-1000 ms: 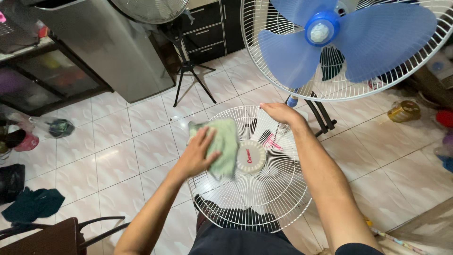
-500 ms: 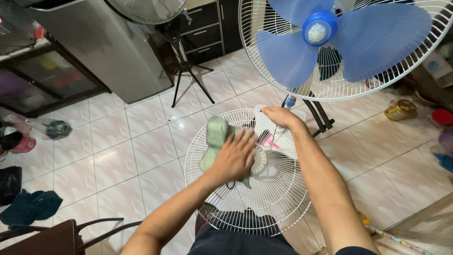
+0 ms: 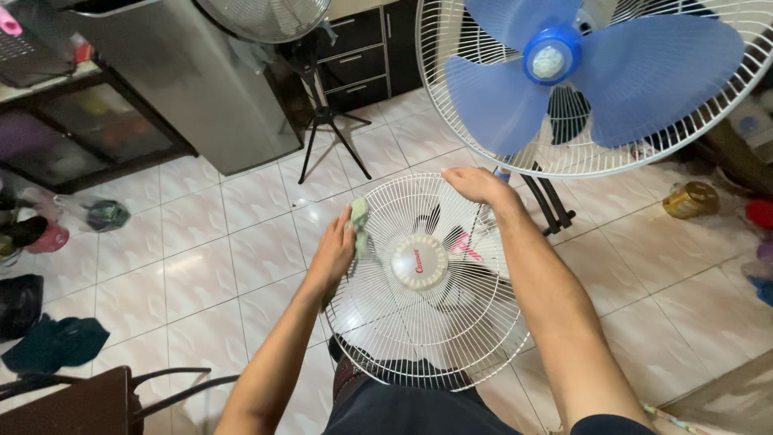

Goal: The person wipes the front grill of a standing electric fan with a cloth, then uses a screwdriver to loosen screws on the fan's neck and head. The person does not fully disassemble or reassemble the fan within the clip.

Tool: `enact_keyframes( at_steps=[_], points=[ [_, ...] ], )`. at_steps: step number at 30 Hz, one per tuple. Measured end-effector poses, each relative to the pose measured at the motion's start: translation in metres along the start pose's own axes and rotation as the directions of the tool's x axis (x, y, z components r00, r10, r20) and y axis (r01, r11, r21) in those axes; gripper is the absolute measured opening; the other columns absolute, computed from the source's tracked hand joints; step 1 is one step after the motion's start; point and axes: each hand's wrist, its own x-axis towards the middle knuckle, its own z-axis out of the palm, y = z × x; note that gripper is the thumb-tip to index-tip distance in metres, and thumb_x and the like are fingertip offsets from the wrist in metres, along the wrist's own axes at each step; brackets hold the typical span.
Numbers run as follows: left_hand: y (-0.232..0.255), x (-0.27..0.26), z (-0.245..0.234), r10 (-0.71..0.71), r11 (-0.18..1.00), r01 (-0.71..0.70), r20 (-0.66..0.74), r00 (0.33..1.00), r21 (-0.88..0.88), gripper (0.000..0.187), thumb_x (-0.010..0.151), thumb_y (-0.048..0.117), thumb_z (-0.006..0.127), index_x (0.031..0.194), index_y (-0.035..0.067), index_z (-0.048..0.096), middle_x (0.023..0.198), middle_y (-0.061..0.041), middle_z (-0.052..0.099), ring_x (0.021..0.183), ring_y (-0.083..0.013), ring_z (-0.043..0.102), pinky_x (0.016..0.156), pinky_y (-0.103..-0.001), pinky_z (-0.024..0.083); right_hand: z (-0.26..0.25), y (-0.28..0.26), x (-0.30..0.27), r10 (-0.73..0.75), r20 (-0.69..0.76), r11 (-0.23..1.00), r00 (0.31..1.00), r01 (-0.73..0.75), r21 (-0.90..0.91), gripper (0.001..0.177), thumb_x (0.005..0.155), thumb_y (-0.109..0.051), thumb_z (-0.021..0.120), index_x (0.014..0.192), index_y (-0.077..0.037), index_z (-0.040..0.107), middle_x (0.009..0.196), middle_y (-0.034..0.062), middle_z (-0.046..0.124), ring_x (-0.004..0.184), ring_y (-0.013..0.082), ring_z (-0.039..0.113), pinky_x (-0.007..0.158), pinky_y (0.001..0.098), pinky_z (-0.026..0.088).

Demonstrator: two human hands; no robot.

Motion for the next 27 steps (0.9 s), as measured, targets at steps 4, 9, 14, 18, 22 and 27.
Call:
enact_keyframes(
  at_steps=[4,9,14,18,22,27],
  points=[
    [0.017,0.023,-0.008,0.156,0.988,-0.156,-0.033,0.987,0.019,0.046,0.107,0.029,0.041,0.151,0.016,0.049,0.147,-0.017,0.058,0.138,-0.0352,0.053,0.118,-0.045,0.038,0.005,-0.006,0.005,-0.082,0.016,0.997,0.997,0.081,0.018,0.058,0.1,-0.056,0.041,0.136,-0.017,0.065,0.142,0.0143,0.062,0.135,0.033,0.055,0.112,0.0402,0.041],
    [0.101,-0.051,0.019,0.544,0.733,-0.63,0.335,0.769,0.256,0.057,0.094,0.019,0.051,0.151,0.017,0.05,0.141,-0.015,0.059,0.137,-0.0353,0.05,0.118,-0.051,0.031,0.012,-0.014,0.008,-0.136,0.017,0.99,0.991,0.135,0.031,0.058,0.099,-0.055,0.042,0.136,-0.017,0.065,0.141,0.0133,0.063,0.133,0.0311,0.056,0.111,0.0389,0.041],
    [0.132,-0.089,0.005,0.645,0.7,-0.71,0.494,0.583,-0.074,0.051,0.106,0.031,0.044,0.155,0.018,0.042,0.165,-0.016,0.036,0.152,-0.0344,0.026,0.12,-0.049,0.016,0.001,-0.028,0.0,-0.194,-0.03,0.977,0.981,0.196,0.085,0.055,0.1,-0.052,0.045,0.134,-0.015,0.068,0.137,0.0133,0.066,0.13,0.0297,0.06,0.109,0.0366,0.044],
    [0.082,-0.037,-0.048,0.359,0.892,-0.44,0.427,0.83,0.104,0.049,0.111,0.036,0.026,0.155,0.031,0.045,0.168,0.0,0.039,0.156,-0.0201,0.036,0.128,-0.038,0.022,-0.01,-0.04,-0.016,-0.174,-0.052,0.975,0.983,0.179,0.128,0.054,0.099,-0.053,0.047,0.133,-0.015,0.068,0.133,0.0131,0.069,0.127,0.028,0.064,0.107,0.0357,0.046],
    [0.024,0.022,-0.069,0.192,0.977,-0.185,0.064,0.979,-0.104,0.054,0.107,0.034,0.034,0.156,0.014,0.043,0.162,-0.021,0.032,0.145,-0.0338,0.034,0.115,-0.038,0.025,-0.015,-0.057,-0.024,-0.194,-0.064,0.976,0.979,0.199,0.09,0.054,0.098,-0.054,0.049,0.133,-0.017,0.068,0.132,0.0145,0.069,0.127,0.0295,0.063,0.106,0.0366,0.047],
    [0.011,0.079,-0.061,-0.202,0.979,0.203,0.098,0.975,-0.005,0.052,0.109,0.042,0.035,0.135,0.006,0.062,0.123,-0.02,0.072,0.116,-0.0322,0.067,0.103,-0.037,0.047,-0.009,-0.067,-0.022,-0.093,0.008,0.992,0.996,0.092,0.081,0.054,0.097,-0.056,0.047,0.134,-0.022,0.068,0.134,0.0127,0.068,0.127,0.0298,0.063,0.105,0.0389,0.047]
  ],
)
